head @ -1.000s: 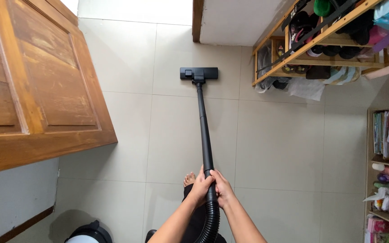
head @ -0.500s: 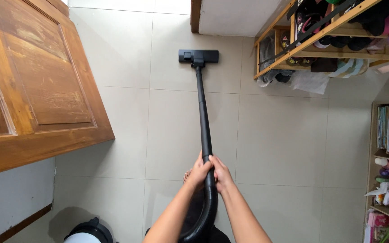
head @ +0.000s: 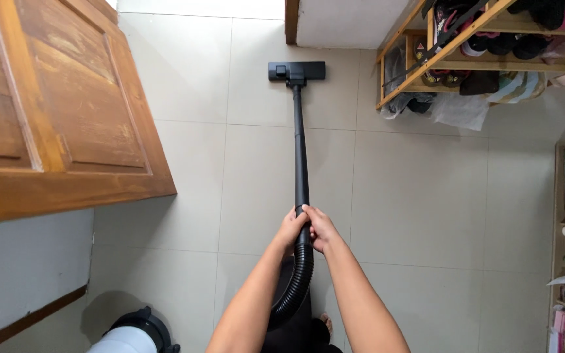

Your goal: Vacuuming the floor of a room.

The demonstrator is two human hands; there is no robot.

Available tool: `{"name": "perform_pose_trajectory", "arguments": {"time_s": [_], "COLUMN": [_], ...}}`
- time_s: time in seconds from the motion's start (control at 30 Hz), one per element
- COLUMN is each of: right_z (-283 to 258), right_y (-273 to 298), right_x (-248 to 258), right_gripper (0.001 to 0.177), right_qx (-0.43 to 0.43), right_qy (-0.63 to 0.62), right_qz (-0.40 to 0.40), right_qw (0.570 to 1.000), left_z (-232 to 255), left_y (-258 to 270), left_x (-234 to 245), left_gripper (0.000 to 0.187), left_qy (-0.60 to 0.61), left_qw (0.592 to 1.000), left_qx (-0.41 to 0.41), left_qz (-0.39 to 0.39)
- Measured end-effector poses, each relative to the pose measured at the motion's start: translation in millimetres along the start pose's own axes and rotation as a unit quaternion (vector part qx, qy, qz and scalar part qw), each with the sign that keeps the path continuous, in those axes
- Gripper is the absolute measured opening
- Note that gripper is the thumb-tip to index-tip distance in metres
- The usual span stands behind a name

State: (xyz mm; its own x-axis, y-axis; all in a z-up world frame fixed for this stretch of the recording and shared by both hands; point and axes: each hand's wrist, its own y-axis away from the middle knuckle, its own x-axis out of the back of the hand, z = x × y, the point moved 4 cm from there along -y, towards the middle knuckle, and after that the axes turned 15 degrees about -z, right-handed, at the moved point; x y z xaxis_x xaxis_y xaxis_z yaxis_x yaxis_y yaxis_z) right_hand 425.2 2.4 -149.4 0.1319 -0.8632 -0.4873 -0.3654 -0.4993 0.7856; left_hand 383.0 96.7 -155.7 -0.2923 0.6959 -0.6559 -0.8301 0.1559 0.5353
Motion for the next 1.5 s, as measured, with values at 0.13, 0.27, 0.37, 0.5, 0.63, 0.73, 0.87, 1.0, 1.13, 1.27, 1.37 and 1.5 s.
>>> {"name": "perform_pose_trajectory", "arguments": {"time_s": [0.13,0.27,0.37,0.5,0.63,0.73,0.87,1.0,1.13,1.27,1.37,1.5], "right_z": [51.9,111.7,156.5,222.3,265.8,283.3,268.9,187.5,191.3,162.9,132.7,87.0], "right_y": [35.2,92.3,137.6,188.9,230.8,248.5,254.9,274.8,194.0,163.4,135.6,100.2], "right_x": [19.8,47.9,61.1,81.3,95.5,104.2,102.3,48.7,83.3,64.7,47.6,19.9], "right_gripper": [0.022,0.021,0.019,0.020,0.021,0.020,0.020,0.027,0.035,0.035,0.030,0.023], "right_qx": [-0.007,-0.006,-0.003,-0.006,-0.005,-0.011,-0.017,-0.059,-0.060,-0.025,-0.024,-0.022], "right_qy": [0.034,0.039,0.038,0.034,0.035,0.015,0.033,0.079,0.107,0.171,0.186,0.185], "right_qz": [-0.003,0.005,0.007,0.006,0.009,0.003,-0.006,-0.012,-0.020,-0.007,0.004,-0.012], "right_qw": [0.999,0.999,0.999,0.999,0.999,1.000,0.999,0.995,0.992,0.985,0.982,0.982], "left_z": [-61.2,-129.5,-153.1,-204.6,-241.3,-265.3,-259.0,-251.3,-227.6,-191.7,-172.7,-111.9], "left_y": [38.8,91.1,148.0,212.2,258.6,273.6,283.3,284.3,283.0,262.6,229.5,195.3], "left_x": [6.7,-4.8,-33.8,-47.8,-63.0,-65.0,-83.5,-109.6,-123.2,-118.7,-98.5,-96.5], "left_gripper": [0.027,0.026,0.025,0.023,0.024,0.024,0.023,0.023,0.022,0.023,0.024,0.037], "left_qy": [-0.019,-0.050,-0.030,-0.012,-0.012,-0.002,0.032,0.119,0.138,0.185,0.180,0.171], "left_qw": [1.000,0.999,0.999,0.999,0.999,1.000,0.999,0.991,0.988,0.980,0.981,0.983], "left_qx": [-0.009,-0.017,-0.007,0.013,0.014,0.022,-0.005,0.023,0.022,0.031,0.011,-0.029], "left_qz": [0.004,-0.010,-0.021,-0.028,-0.026,-0.017,-0.027,-0.056,-0.070,-0.064,-0.067,-0.055]}}
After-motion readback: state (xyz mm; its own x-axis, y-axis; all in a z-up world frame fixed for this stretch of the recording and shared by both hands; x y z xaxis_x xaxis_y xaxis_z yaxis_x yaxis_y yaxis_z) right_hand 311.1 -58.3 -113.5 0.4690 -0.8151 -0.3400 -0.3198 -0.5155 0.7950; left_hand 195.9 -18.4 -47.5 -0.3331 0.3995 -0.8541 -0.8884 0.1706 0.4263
